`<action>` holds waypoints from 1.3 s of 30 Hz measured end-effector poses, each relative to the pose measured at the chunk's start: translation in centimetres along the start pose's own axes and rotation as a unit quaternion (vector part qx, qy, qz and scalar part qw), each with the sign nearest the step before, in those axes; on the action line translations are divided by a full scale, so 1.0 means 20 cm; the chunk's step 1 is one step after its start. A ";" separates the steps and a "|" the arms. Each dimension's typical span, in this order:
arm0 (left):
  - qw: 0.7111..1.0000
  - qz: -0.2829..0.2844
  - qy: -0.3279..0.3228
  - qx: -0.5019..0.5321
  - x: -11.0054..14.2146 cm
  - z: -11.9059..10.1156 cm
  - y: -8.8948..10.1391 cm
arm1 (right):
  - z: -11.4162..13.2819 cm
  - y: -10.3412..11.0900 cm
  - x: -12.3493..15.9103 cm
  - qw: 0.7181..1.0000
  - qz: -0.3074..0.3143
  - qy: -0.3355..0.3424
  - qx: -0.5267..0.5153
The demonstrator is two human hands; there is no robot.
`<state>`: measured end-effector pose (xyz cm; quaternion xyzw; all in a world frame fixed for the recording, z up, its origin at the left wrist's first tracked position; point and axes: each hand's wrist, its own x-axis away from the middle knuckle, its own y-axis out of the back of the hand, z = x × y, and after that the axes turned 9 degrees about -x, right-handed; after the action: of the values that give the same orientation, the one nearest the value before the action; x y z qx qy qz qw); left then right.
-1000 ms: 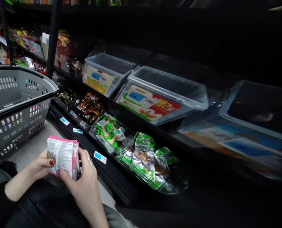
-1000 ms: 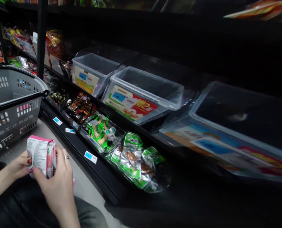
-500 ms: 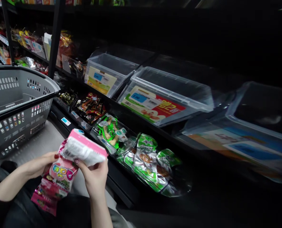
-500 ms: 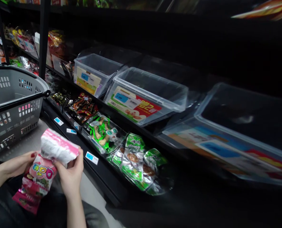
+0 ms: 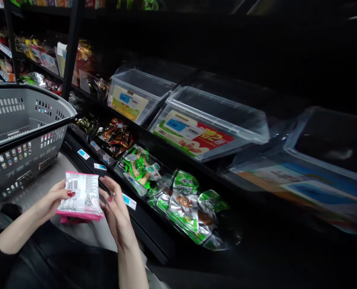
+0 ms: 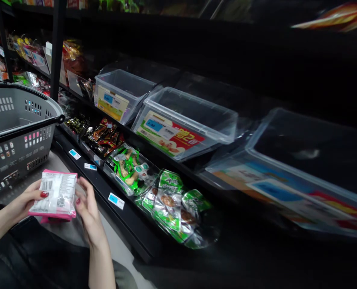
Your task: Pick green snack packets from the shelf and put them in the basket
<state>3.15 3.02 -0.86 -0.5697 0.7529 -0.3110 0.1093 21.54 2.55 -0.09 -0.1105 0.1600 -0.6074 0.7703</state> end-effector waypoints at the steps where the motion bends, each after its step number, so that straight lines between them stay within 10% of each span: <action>1: 0.999 0.006 -0.024 -0.029 0.00 0.00 -0.01 | 0.00 -0.01 0.00 0.999 0.011 -0.027 -0.020; 7: 0.975 0.057 -0.125 -0.176 0.01 0.03 -0.02 | 0.02 -0.06 0.01 0.991 0.039 -0.124 -0.010; 17: 0.983 0.031 -0.057 -0.171 0.01 0.05 0.01 | 0.03 -0.10 0.00 0.989 -0.032 -0.058 0.133; 27: 0.996 -0.071 0.060 0.011 -0.05 0.14 0.02 | -0.08 -0.31 0.11 0.863 -0.177 0.091 0.465; 39: 0.961 -0.051 -0.108 -0.250 0.01 0.05 -0.05 | -0.09 -0.09 -0.03 0.992 -0.111 -0.053 0.027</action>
<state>4.37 2.44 -0.98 -0.6467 0.7603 -0.0541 0.0282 19.17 2.73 -1.16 -0.1385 0.0896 -0.6865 0.7082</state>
